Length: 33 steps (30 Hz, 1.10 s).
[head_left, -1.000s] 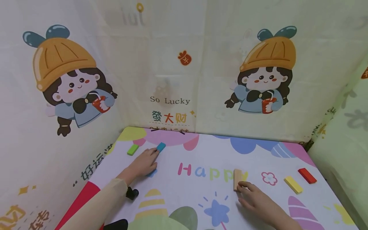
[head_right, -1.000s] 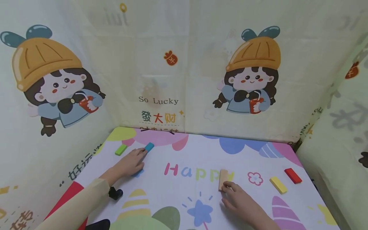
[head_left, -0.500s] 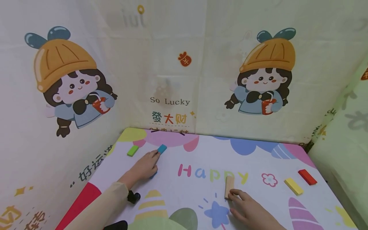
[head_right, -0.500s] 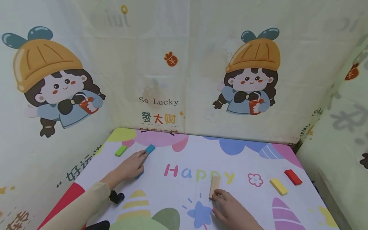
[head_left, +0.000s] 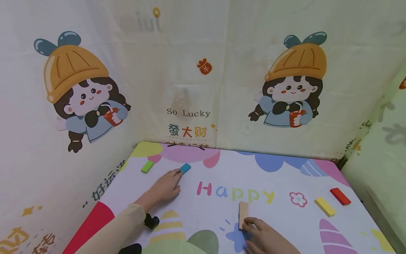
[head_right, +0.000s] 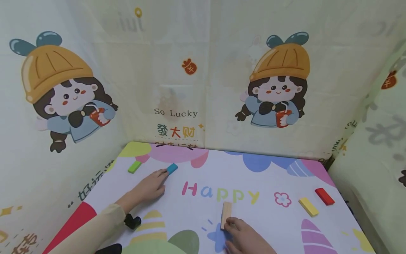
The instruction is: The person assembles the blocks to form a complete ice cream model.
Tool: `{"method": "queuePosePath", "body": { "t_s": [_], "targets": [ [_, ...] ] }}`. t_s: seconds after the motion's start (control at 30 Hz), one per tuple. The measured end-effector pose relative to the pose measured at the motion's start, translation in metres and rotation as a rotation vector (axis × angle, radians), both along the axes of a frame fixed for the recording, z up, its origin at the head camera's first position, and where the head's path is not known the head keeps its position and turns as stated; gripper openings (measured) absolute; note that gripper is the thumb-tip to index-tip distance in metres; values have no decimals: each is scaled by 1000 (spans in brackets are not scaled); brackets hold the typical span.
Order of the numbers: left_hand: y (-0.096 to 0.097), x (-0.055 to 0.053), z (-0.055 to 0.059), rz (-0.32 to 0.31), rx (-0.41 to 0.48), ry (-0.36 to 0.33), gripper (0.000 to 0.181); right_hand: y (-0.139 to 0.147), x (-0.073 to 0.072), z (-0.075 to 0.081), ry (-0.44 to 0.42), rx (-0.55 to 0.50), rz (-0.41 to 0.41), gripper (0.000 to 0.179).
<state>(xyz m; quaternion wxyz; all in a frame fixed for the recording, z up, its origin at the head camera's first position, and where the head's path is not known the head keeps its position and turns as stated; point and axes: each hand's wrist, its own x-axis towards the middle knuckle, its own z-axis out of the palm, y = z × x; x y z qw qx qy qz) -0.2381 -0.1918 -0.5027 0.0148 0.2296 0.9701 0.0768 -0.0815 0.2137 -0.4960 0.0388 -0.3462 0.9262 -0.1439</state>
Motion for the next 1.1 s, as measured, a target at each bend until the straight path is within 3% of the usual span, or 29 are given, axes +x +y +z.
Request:
{"method": "queuePosePath", "body": {
  "t_s": [0.07, 0.13, 0.3, 0.43, 0.57, 0.67, 0.8, 0.93, 1.1],
  "targets": [
    [3, 0, -2, -8, 15, 11, 55, -5, 2, 3, -108, 40, -48, 58],
    [5, 1, -3, -20, 26, 23, 52, -8, 3, 5, -162, 61, -71, 59],
    [12, 4, -4, -47, 31, 28, 48, -11, 4, 6, -154, 23, -38, 55],
    [19, 6, -2, -73, 18, 19, 47, -9, -1, 6, -169, -126, -92, 36],
    [23, 6, 0, -73, 26, 60, 43, -13, -9, 4, -178, -346, -342, 16],
    [26, 5, 0, -38, 55, 99, 39, -18, -15, 3, -230, -477, -536, 24],
    [28, 4, 0, 8, 104, 113, 36, -24, -20, 1, -336, -530, -681, 41],
    [30, 3, 0, 21, 150, 96, 34, -28, -21, -1, -361, -544, -710, 48],
    [32, 3, 4, 33, 210, 26, 35, -29, -22, -1, -364, -570, -681, 48]
  ]
}}
